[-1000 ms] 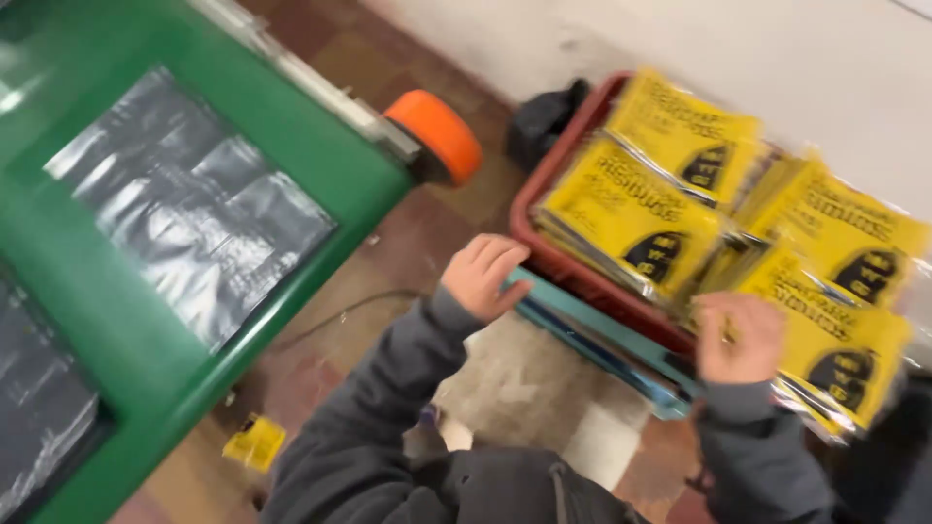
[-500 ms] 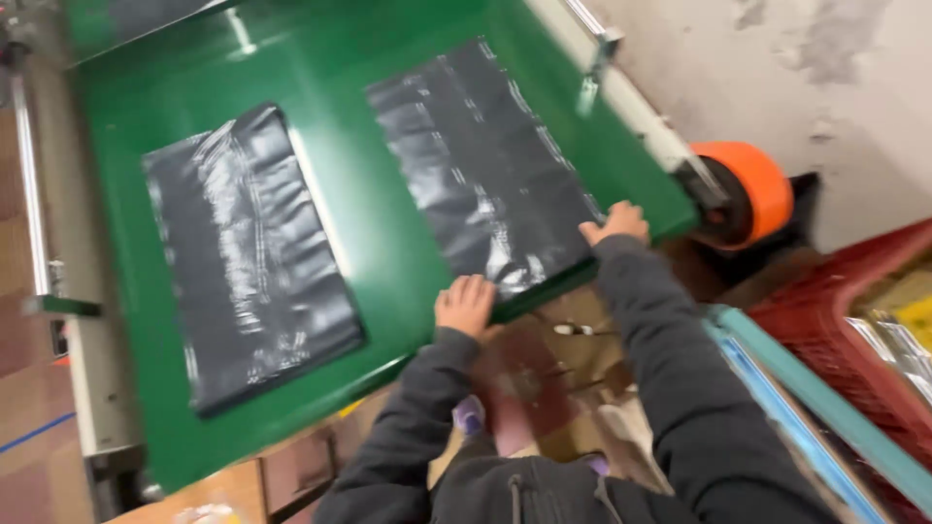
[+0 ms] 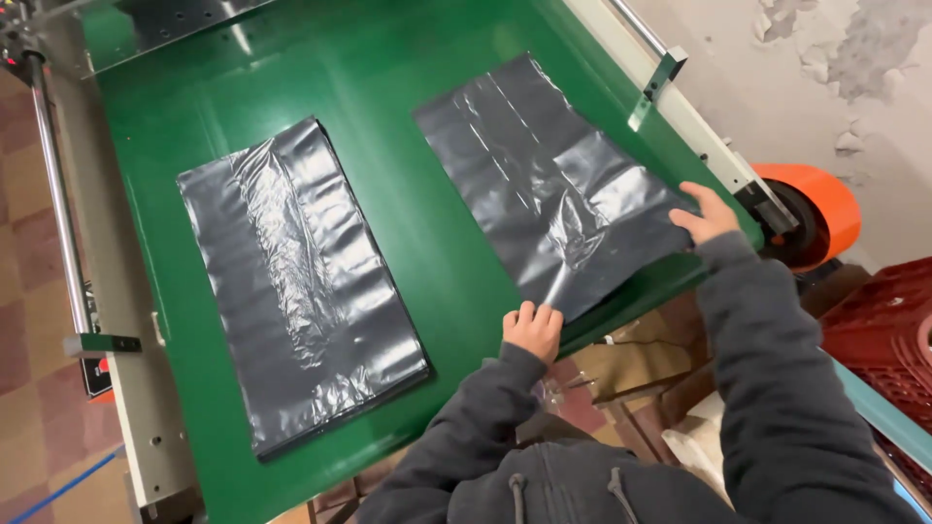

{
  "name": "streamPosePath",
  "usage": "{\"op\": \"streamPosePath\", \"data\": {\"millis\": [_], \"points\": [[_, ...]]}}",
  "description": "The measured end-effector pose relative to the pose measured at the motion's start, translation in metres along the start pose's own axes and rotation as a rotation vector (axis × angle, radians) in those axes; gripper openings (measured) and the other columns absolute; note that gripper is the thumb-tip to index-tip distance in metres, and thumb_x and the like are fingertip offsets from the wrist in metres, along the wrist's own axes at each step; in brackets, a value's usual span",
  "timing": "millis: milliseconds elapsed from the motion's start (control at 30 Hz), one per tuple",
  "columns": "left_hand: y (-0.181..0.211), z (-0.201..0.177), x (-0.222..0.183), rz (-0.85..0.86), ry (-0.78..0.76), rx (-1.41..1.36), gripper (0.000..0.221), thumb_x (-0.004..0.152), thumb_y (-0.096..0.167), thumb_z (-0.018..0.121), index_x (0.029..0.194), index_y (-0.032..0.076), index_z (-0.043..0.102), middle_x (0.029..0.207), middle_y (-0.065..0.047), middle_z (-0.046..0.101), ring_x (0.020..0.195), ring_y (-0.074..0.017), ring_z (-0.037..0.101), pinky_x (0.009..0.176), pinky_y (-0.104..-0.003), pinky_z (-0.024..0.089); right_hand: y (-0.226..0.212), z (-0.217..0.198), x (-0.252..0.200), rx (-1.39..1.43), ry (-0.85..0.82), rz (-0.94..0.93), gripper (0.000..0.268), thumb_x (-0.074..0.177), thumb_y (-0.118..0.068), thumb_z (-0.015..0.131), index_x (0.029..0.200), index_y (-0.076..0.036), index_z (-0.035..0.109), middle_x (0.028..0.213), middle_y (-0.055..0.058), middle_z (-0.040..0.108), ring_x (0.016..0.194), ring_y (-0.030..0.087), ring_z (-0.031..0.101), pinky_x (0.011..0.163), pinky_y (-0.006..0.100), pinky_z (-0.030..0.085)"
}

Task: Fold black plastic garbage bags and insert them into labeled yellow plastic packaging.

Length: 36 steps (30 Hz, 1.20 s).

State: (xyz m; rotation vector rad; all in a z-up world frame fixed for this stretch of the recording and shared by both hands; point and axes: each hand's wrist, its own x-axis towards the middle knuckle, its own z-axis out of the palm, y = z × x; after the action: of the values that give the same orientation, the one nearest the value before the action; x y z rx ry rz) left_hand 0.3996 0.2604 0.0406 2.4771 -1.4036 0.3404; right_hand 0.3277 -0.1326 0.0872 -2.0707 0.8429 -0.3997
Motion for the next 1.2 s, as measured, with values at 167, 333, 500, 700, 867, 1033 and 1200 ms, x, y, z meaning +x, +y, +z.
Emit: {"op": "streamPosePath", "data": {"millis": [167, 333, 500, 700, 867, 1033, 1200], "points": [[-0.046, -0.135, 0.029, -0.031, -0.039, -0.967, 0.02, 0.091, 0.014, 0.068, 0.11, 0.008, 0.068, 0.1, -0.012, 0.067, 0.092, -0.0324, 0.068, 0.078, -0.039, 0.055, 0.019, -0.045, 0.009, 0.388, -0.455, -0.055, 0.031, 0.106, -0.021, 0.064, 0.121, 0.004, 0.072, 0.119, 0.009, 0.073, 0.106, 0.012, 0.067, 0.093, 0.024, 0.051], [-0.115, -0.042, 0.092, -0.428, 0.048, -0.949, 0.021, 0.095, 0.021, 0.064, 0.109, 0.006, 0.067, 0.089, -0.019, 0.07, 0.082, -0.0378, 0.07, 0.073, -0.041, 0.055, -0.038, 0.004, 0.101, 0.209, -0.527, 0.347, 0.041, 0.104, -0.04, 0.056, 0.111, -0.005, 0.074, 0.085, 0.013, 0.074, 0.062, 0.018, 0.066, 0.055, 0.03, 0.048], [-0.18, 0.08, 0.122, -0.657, 0.084, -0.707, 0.034, 0.099, 0.032, 0.062, 0.114, 0.002, 0.064, 0.094, -0.025, 0.071, 0.089, -0.0458, 0.067, 0.075, -0.048, 0.052, -0.073, 0.095, 0.209, -0.261, -0.373, 0.161, 0.047, 0.101, -0.051, 0.064, 0.098, -0.006, 0.077, 0.083, 0.014, 0.074, 0.07, 0.023, 0.069, 0.066, 0.035, 0.052], [-0.201, 0.089, 0.12, -0.68, -0.015, -0.658, 0.038, 0.097, 0.036, 0.062, 0.11, 0.0, 0.067, 0.1, -0.026, 0.071, 0.096, -0.0465, 0.066, 0.08, -0.051, 0.052, -0.101, 0.19, 0.311, -0.503, -0.215, -0.546, 0.065, 0.071, -0.035, 0.089, 0.126, -0.008, 0.065, 0.121, 0.015, 0.064, 0.112, 0.036, 0.059, 0.091, 0.047, 0.049], [-0.205, 0.081, 0.119, -0.686, -0.194, -0.735, 0.036, 0.097, 0.034, 0.061, 0.109, 0.0, 0.069, 0.096, -0.024, 0.072, 0.093, -0.0435, 0.068, 0.079, -0.047, 0.053, -0.117, 0.234, 0.354, -0.801, -0.654, -0.237, 0.072, 0.071, -0.039, 0.09, 0.131, -0.014, 0.06, 0.124, 0.009, 0.063, 0.121, 0.032, 0.058, 0.1, 0.047, 0.049], [-0.2, 0.079, 0.128, -0.844, -0.242, -0.735, 0.039, 0.091, 0.037, 0.067, 0.109, 0.002, 0.067, 0.089, -0.019, 0.075, 0.083, -0.0368, 0.073, 0.074, -0.044, 0.055, -0.119, 0.229, 0.333, -0.857, -0.691, -0.32, 0.05, 0.077, -0.035, 0.082, 0.122, -0.018, 0.066, 0.113, 0.008, 0.069, 0.112, 0.03, 0.061, 0.098, 0.044, 0.046], [-0.202, 0.098, 0.126, -0.97, -0.225, -0.676, 0.042, 0.089, 0.036, 0.068, 0.115, 0.003, 0.063, 0.087, -0.02, 0.075, 0.081, -0.0365, 0.073, 0.075, -0.044, 0.056, -0.144, 0.145, 0.215, -0.397, -0.323, -0.746, 0.035, 0.078, -0.016, 0.074, 0.113, -0.012, 0.067, 0.1, 0.008, 0.069, 0.096, 0.032, 0.062, 0.087, 0.044, 0.045]]}}
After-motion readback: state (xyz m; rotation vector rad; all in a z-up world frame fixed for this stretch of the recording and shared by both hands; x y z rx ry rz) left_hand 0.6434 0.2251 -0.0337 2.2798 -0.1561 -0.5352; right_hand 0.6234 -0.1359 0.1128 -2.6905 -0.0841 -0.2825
